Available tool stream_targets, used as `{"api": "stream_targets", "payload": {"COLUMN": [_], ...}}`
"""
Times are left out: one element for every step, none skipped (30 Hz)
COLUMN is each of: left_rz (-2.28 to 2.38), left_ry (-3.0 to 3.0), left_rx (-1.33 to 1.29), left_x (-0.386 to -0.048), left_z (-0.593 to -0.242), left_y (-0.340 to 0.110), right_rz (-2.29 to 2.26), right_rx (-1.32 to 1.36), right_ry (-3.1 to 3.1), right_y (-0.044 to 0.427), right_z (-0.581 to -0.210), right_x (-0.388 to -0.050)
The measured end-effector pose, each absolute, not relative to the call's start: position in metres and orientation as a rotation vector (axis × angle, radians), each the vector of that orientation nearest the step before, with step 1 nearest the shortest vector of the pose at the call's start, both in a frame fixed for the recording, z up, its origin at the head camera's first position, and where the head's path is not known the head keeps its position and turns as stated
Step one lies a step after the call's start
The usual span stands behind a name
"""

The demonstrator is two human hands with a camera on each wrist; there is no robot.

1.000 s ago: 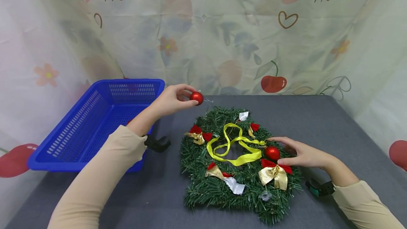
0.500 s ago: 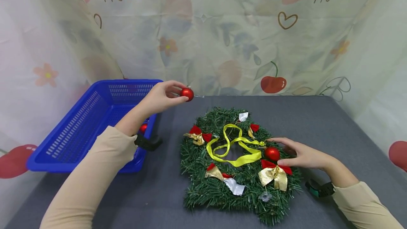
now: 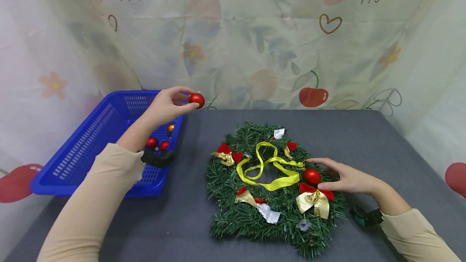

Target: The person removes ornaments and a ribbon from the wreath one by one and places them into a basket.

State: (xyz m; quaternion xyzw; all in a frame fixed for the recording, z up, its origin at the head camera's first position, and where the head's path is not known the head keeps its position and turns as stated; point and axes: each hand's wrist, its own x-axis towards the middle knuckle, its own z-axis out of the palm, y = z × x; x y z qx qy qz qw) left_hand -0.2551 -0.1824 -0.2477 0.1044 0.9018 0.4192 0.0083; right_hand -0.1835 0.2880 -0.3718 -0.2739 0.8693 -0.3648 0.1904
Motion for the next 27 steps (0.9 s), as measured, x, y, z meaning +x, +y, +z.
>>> {"api": "stream_targets", "payload": {"left_rz": [1.307, 1.31, 1.312, 1.316, 1.318, 1.32, 1.32, 1.321, 1.316, 1.318, 1.316, 1.313, 1.308, 1.306, 1.305, 1.302, 1.295, 1.288, 1.281, 1.275, 1.264, 1.252, 1.243, 1.231, 1.225, 1.218, 1.209], "left_ry": [2.828, 2.833, 2.837, 2.839, 2.844, 2.85, 2.856, 2.86, 2.867, 2.87, 2.878, 2.882, 2.89, 2.896, 2.899, 2.902, 2.909, 2.911, 2.915, 2.916, 2.916, 2.918, 2.92, 2.921, 2.921, 2.919, 2.918], "left_rx": [0.312, 0.299, 0.286, 0.274, 0.264, 0.252, 0.242, 0.231, 0.219, 0.204, 0.19, 0.175, 0.161, 0.147, 0.133, 0.119, 0.106, 0.094, 0.082, 0.072, 0.061, 0.053, 0.046, 0.04, 0.037, 0.034, 0.03], "left_x": [-0.255, -0.255, -0.255, -0.255, -0.254, -0.254, -0.254, -0.253, -0.253, -0.252, -0.252, -0.252, -0.251, -0.251, -0.251, -0.251, -0.252, -0.252, -0.252, -0.252, -0.253, -0.253, -0.254, -0.254, -0.254, -0.255, -0.255], "left_z": [-0.248, -0.247, -0.247, -0.247, -0.247, -0.247, -0.247, -0.247, -0.247, -0.247, -0.248, -0.248, -0.249, -0.25, -0.251, -0.252, -0.254, -0.255, -0.256, -0.257, -0.258, -0.26, -0.261, -0.262, -0.263, -0.264, -0.266], "left_y": [-0.186, -0.189, -0.193, -0.196, -0.2, -0.204, -0.208, -0.211, -0.215, -0.219, -0.222, -0.226, -0.23, -0.233, -0.236, -0.239, -0.242, -0.245, -0.248, -0.25, -0.252, -0.254, -0.256, -0.258, -0.26, -0.262, -0.263], "right_rz": [-1.026, -1.027, -1.029, -1.031, -1.032, -1.033, -1.032, -1.03, -1.03, -1.028, -1.025, -1.023, -1.021, -1.02, -1.02, -1.019, -1.019, -1.018, -1.019, -1.018, -1.018, -1.017, -1.017, -1.017, -1.018, -1.017, -1.017], "right_rx": [-0.77, -0.77, -0.768, -0.768, -0.767, -0.766, -0.766, -0.766, -0.766, -0.767, -0.766, -0.764, -0.763, -0.763, -0.764, -0.764, -0.764, -0.765, -0.766, -0.766, -0.764, -0.763, -0.762, -0.76, -0.758, -0.756, -0.753], "right_ry": [2.441, 2.439, 2.437, 2.435, 2.434, 2.434, 2.436, 2.438, 2.439, 2.441, 2.443, 2.443, 2.444, 2.444, 2.444, 2.444, 2.445, 2.445, 2.445, 2.446, 2.447, 2.448, 2.449, 2.448, 2.448, 2.447, 2.447], "right_y": [0.288, 0.288, 0.288, 0.289, 0.289, 0.289, 0.289, 0.289, 0.289, 0.289, 0.289, 0.289, 0.289, 0.289, 0.289, 0.289, 0.289, 0.289, 0.289, 0.289, 0.288, 0.288, 0.288, 0.288, 0.288, 0.288, 0.288], "right_z": [-0.372, -0.372, -0.373, -0.373, -0.373, -0.373, -0.373, -0.373, -0.373, -0.372, -0.373, -0.372, -0.372, -0.373, -0.373, -0.373, -0.373, -0.373, -0.373, -0.373, -0.373, -0.373, -0.373, -0.373, -0.373, -0.373, -0.373], "right_x": [-0.183, -0.183, -0.183, -0.183, -0.183, -0.183, -0.183, -0.183, -0.184, -0.184, -0.184, -0.184, -0.184, -0.185, -0.185, -0.185, -0.185, -0.185, -0.185, -0.185, -0.185, -0.185, -0.185, -0.185, -0.185, -0.184, -0.184]}}
